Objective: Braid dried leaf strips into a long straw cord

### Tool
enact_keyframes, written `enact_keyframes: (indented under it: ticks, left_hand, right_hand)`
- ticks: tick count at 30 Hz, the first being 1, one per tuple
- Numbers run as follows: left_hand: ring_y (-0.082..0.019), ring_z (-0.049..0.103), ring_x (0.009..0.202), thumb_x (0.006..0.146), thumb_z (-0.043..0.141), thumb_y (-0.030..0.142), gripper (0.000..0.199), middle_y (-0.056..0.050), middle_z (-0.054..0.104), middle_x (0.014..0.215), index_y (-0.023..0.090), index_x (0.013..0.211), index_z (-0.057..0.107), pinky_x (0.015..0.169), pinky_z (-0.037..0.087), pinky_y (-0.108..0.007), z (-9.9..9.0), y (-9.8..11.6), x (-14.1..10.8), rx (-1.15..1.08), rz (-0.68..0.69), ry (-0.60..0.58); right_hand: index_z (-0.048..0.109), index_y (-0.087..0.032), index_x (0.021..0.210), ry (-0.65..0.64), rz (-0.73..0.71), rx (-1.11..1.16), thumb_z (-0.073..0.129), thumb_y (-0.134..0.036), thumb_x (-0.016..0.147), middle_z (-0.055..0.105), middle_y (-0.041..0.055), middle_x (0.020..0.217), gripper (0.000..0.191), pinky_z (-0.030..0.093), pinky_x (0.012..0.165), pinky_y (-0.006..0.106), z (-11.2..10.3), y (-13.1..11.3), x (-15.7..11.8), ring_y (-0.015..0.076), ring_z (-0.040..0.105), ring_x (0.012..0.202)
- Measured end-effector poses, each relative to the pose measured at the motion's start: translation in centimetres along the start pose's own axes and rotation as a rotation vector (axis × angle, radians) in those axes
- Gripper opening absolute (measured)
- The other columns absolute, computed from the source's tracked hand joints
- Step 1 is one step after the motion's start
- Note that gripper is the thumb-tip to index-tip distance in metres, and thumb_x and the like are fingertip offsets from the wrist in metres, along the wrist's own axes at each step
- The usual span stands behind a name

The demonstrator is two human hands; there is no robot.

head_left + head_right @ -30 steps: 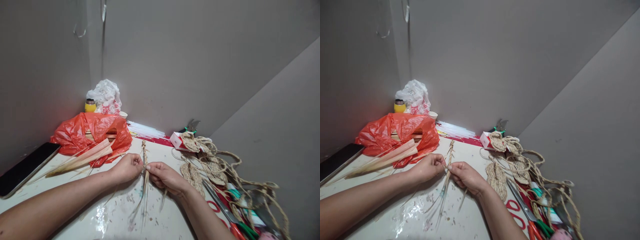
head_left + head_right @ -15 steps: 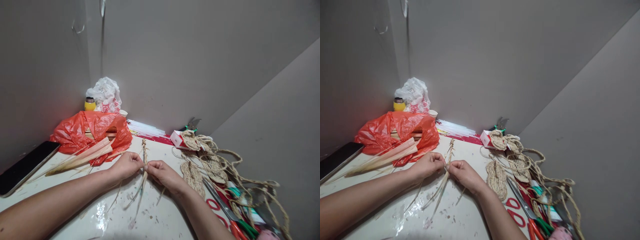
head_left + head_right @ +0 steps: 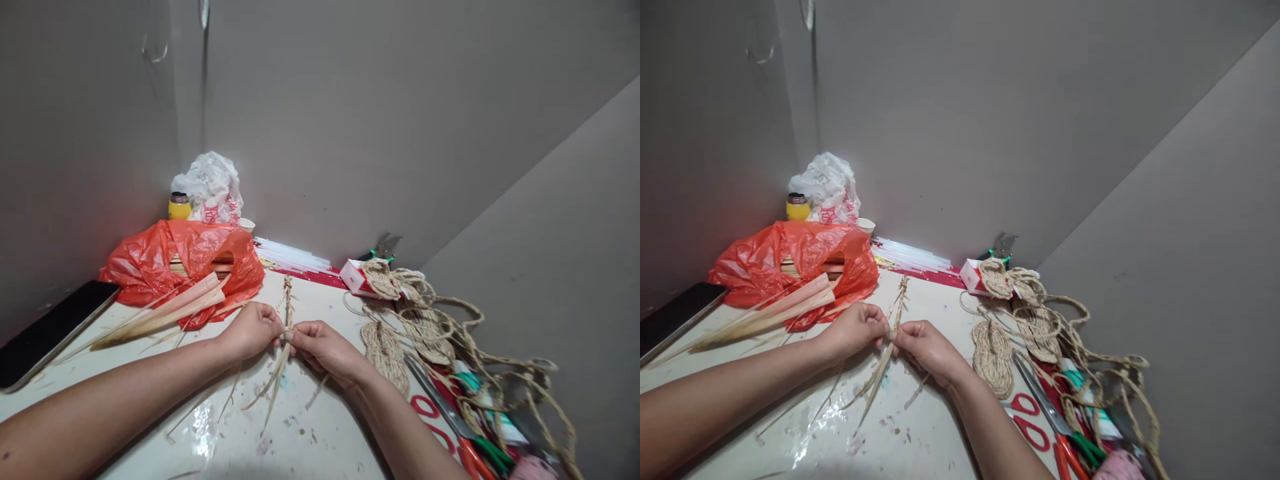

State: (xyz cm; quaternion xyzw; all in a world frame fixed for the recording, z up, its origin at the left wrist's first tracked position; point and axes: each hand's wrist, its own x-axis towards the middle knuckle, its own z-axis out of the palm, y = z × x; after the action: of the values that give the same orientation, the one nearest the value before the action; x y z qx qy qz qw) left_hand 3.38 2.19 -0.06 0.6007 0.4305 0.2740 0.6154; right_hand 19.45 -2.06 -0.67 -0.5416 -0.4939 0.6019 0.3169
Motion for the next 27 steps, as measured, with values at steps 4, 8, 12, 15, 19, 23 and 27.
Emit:
enact_keyframes:
  ticks: [4,8,12,15,19,23,27]
  left_hand:
    - [-0.007,0.042,0.041,0.066,0.049,0.013,0.007,0.005,0.05,0.044,0.017,0.06,0.049,0.045,0.03,-0.019,0.1,0.2,-0.3,0.024,0.027,0.002]
    - [-0.007,0.04,0.04,0.066,0.048,0.014,0.006,0.005,0.05,0.044,0.017,0.061,0.049,0.042,0.027,-0.019,0.0,0.3,-0.3,0.017,0.039,0.018]
    - [-0.007,0.04,0.04,0.065,0.048,0.015,0.006,0.004,0.051,0.045,0.016,0.06,0.05,0.042,0.026,-0.019,-0.1,0.1,-0.3,0.006,0.028,0.015]
    - [-0.006,0.037,0.039,0.065,0.049,0.015,0.005,0.005,0.05,0.044,0.016,0.06,0.05,0.041,0.024,-0.019,0.0,0.0,-0.2,0.021,0.025,0.01]
    - [-0.006,0.038,0.039,0.065,0.049,0.014,0.006,0.004,0.051,0.043,0.016,0.06,0.05,0.042,0.026,-0.018,0.0,-0.2,-0.1,0.019,0.015,0.008]
    - [-0.005,0.036,0.035,0.068,0.049,0.013,0.009,0.004,0.052,0.043,0.017,0.061,0.047,0.039,0.025,-0.017,0.1,0.2,-0.5,-0.019,-0.031,0.001]
    - [-0.006,0.037,0.032,0.072,0.046,0.011,0.012,0.005,0.051,0.041,0.019,0.063,0.045,0.035,0.024,-0.016,0.5,0.6,-1.2,0.052,0.001,0.025]
  right_hand:
    - [0.05,-0.016,0.052,0.06,0.016,0.031,0.068,-0.045,0.071,0.035,-0.0094,0.037,0.039,0.01,0.033,0.02,0.3,0.0,0.1,0.0023,0.019,0.032]
    - [0.054,-0.015,0.056,0.034,0.04,0.161,0.071,-0.045,0.068,0.03,-0.0116,0.034,0.036,0.008,0.032,0.02,0.4,0.0,0.2,0.0021,0.015,0.03]
    - [0.059,-0.013,0.063,-0.008,0.018,0.169,0.072,-0.043,0.067,0.032,-0.0115,0.035,0.033,0.008,0.033,0.02,0.5,0.1,0.1,0.0022,0.016,0.032]
    - [0.052,-0.015,0.053,0.036,-0.001,0.102,0.072,-0.043,0.067,0.035,-0.0097,0.037,0.038,0.009,0.033,0.02,0.5,0.1,0.0,0.002,0.019,0.032]
    - [0.052,-0.015,0.051,0.079,0.008,0.084,0.073,-0.045,0.066,0.035,-0.009,0.035,0.039,0.007,0.034,0.021,0.9,0.0,0.0,0.0021,0.019,0.031]
    - [0.061,-0.012,0.063,-0.023,0.011,0.216,0.074,-0.042,0.065,0.028,-0.012,0.034,0.032,0.005,0.034,0.021,1.2,-0.4,-0.2,0.0023,0.013,0.032]
    - [0.061,-0.012,0.064,-0.075,0.042,0.265,0.073,-0.041,0.065,0.028,-0.0123,0.036,0.031,0.005,0.034,0.021,1.4,-0.6,-0.4,0.0019,0.012,0.033]
